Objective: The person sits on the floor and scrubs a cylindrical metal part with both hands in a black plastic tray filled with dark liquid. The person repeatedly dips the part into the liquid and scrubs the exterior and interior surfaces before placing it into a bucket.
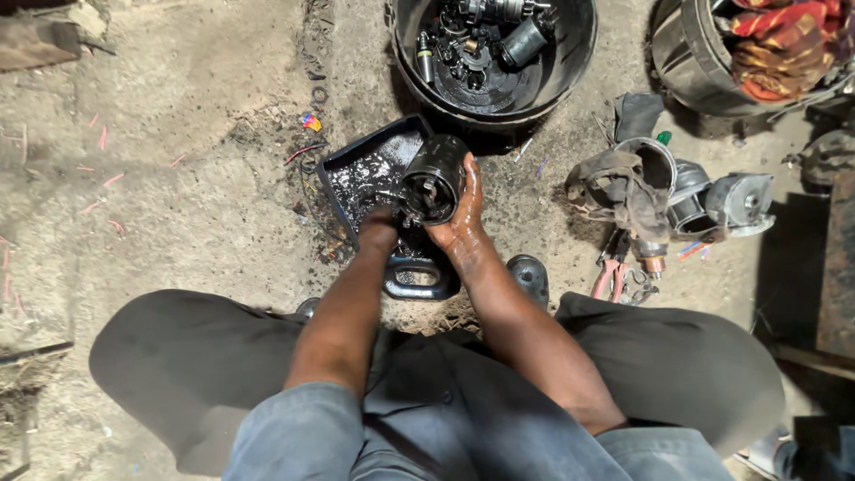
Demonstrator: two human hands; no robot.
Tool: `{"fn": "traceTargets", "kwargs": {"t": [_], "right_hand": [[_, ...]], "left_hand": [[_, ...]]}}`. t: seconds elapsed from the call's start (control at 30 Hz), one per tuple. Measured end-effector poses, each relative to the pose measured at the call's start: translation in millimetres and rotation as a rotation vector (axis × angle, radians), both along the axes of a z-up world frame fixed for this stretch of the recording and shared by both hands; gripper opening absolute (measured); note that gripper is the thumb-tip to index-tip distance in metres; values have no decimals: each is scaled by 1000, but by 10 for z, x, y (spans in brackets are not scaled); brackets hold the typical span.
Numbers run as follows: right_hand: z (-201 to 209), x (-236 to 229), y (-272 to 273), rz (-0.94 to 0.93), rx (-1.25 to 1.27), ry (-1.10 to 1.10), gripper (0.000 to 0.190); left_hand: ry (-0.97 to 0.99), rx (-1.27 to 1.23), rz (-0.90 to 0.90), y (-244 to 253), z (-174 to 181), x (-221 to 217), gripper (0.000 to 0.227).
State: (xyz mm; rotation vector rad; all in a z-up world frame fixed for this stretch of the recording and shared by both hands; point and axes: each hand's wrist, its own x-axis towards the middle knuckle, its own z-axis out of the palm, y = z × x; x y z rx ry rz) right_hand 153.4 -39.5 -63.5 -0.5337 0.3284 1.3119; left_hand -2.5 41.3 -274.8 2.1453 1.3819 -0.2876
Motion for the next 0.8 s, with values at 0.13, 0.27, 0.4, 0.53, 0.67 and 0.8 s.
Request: {"fn": "traceTargets", "kwargs": {"t": [0.13, 0.27, 0.4, 0.53, 0.67, 0.8], "right_hand": [[-32, 25, 73, -43, 70, 10, 61], [-80, 43, 157, -102, 85, 31, 63], [-38, 54, 306, -114, 124, 21, 64], [71, 4, 268, -85, 123, -20, 64], [284, -18, 188, 100, -221, -251, 63], [376, -40, 165, 22, 17, -163, 63]], "left_hand": [[-114, -44, 149, 56, 562, -18, 24], [-343, -339, 538, -20, 1649, -100, 22], [-960, -323, 644, -273, 2617, -103, 31], [-924, 94, 385, -523, 3032, 88, 28], [-462, 261, 32, -791, 3025, 365, 32], [-599, 700, -384, -734, 2914, 154, 50]]}}
